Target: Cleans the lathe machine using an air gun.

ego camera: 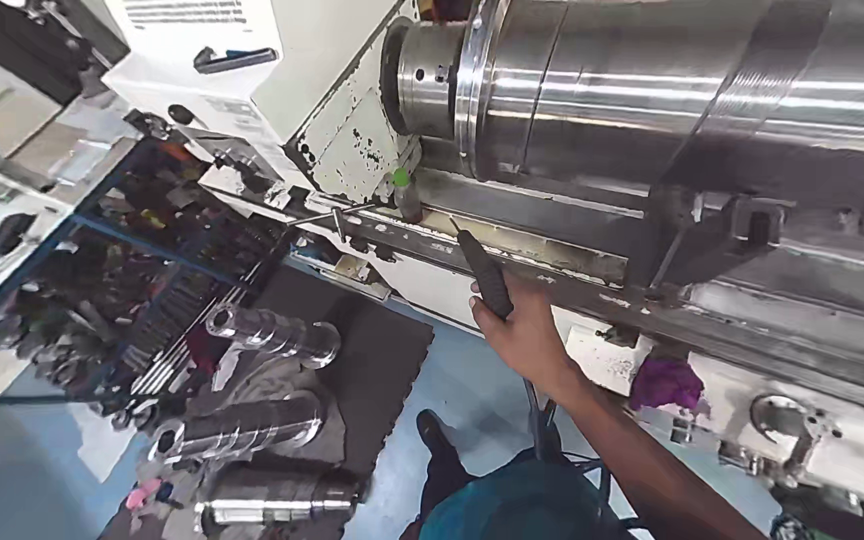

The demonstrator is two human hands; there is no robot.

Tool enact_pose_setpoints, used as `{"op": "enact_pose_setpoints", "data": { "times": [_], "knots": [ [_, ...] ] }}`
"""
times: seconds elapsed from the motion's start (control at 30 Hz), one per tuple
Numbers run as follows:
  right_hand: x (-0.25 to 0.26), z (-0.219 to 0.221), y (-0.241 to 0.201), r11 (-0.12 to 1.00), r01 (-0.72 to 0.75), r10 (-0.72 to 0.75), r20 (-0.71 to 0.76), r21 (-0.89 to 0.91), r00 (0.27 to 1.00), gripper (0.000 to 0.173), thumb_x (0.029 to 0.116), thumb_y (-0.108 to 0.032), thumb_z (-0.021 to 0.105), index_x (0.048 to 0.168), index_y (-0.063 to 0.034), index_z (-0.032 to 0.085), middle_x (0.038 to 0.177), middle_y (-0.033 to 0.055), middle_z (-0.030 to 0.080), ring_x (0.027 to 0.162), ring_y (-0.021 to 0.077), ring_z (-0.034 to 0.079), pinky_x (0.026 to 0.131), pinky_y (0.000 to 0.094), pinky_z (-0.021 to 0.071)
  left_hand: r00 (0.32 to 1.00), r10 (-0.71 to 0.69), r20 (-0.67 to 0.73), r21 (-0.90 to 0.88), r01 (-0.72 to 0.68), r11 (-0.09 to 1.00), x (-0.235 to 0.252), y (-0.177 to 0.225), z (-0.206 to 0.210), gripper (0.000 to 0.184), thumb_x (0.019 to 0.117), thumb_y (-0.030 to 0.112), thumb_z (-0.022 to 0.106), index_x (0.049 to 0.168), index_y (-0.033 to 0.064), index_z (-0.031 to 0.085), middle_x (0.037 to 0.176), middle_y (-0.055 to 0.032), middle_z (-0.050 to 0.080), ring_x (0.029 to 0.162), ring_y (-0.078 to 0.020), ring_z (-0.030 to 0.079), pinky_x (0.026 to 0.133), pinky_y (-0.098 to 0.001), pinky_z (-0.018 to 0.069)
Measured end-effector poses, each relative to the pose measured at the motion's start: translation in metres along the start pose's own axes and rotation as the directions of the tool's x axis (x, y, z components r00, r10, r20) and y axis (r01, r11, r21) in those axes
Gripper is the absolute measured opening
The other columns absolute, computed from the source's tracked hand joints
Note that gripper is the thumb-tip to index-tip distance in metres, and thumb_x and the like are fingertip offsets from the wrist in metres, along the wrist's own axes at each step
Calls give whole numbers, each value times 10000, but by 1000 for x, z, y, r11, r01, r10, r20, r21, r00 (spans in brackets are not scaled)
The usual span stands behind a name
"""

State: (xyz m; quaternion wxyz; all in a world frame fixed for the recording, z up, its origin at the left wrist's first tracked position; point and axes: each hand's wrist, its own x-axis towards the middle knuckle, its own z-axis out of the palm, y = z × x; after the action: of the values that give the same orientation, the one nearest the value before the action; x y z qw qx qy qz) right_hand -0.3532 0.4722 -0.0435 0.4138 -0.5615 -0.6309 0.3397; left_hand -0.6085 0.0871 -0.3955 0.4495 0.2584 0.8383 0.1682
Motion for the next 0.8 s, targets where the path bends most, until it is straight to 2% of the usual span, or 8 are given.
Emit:
{"op": "enact_pose_setpoints", "data": {
  "times": [0.03, 0.1, 0.13, 0.23, 0.4, 0.53, 0.7, 0.8],
  "knots": [
    [3, 12, -8, 1000, -16, 16, -24, 10, 1000, 330, 945, -201, 656, 1239, -54, 635, 921, 71, 668, 662, 133, 640, 595, 343, 586, 977, 189, -103, 60, -184, 981, 23, -7, -8, 352, 1018, 216, 607, 877, -78, 741, 837, -228, 726, 775, -302, 703, 738, -448, 589],
    [5, 40, -23, 1000, -19, 20, -75, 15, 997, 308, 941, -205, 656, 1217, -67, 648, 879, 49, 662, 635, 120, 603, 568, 335, 536, 987, -10, 157, 150, -14, 989, 46, 50, -72, 293, 1049, 164, 572, 1120, -81, 715, 1097, -250, 724, 1057, -342, 691, 990, -498, 525],
    [4, 54, -30, 1000, -18, 20, -92, 19, 996, 303, 943, -196, 661, 1216, -65, 647, 880, 44, 662, 636, 112, 597, 569, 320, 533, 973, -73, 219, 188, 31, 982, 66, 67, -104, 300, 1055, 149, 558, 1203, -79, 683, 1165, -257, 707, 1108, -354, 677, 1028, -515, 506],
    [-7, 84, -47, 999, -34, 36, -135, 23, 990, 266, 928, -180, 664, 1169, -66, 652, 832, 25, 648, 603, 89, 574, 538, 275, 508, 966, -132, 221, 244, 76, 967, 130, 80, -164, 354, 1078, 211, 528, 1255, -76, 636, 1154, -260, 702, 1010, -372, 700, 928, -540, 548],
    [-27, 106, -58, 992, -117, 127, -227, 56, 966, 347, 940, -208, 643, 1254, -62, 639, 843, 9, 676, 619, 74, 608, 569, 265, 538, 982, 9, 191, 282, -64, 957, 243, 121, -235, 380, 1074, 227, 534, 1306, -66, 604, 1192, -272, 692, 1031, -397, 702, 919, -557, 554],
    [-48, 115, -50, 980, -170, 192, -282, 98, 940, 315, 931, -202, 643, 1218, -72, 647, 851, -3, 693, 642, 66, 636, 578, 251, 555, 958, 134, 255, 464, -243, 852, 276, 178, -240, 384, 1069, 271, 557, 1273, -39, 654, 1224, -287, 672, 1163, -430, 648, 1027, -599, 488],
    [-61, 115, -35, 954, -238, 284, -292, 185, 913, 270, 942, -177, 645, 1190, -71, 648, 971, 23, 739, 740, 118, 710, 676, 318, 628, 913, 111, 392, 472, -303, 828, 260, 225, -187, 447, 1076, 321, 544, 1363, -18, 599, 1339, -280, 617, 1238, -420, 613, 1059, -582, 478],
    [-65, 109, -28, 948, -247, 303, -329, 202, 894, 254, 936, -169, 629, 1167, -64, 649, 906, 24, 725, 705, 124, 699, 652, 315, 616, 834, 126, 538, 400, -384, 832, 241, 225, -148, 405, 1081, 285, 530, 1348, -9, 611, 1252, -245, 669, 1119, -365, 679, 995, -534, 537]
  ]
}}
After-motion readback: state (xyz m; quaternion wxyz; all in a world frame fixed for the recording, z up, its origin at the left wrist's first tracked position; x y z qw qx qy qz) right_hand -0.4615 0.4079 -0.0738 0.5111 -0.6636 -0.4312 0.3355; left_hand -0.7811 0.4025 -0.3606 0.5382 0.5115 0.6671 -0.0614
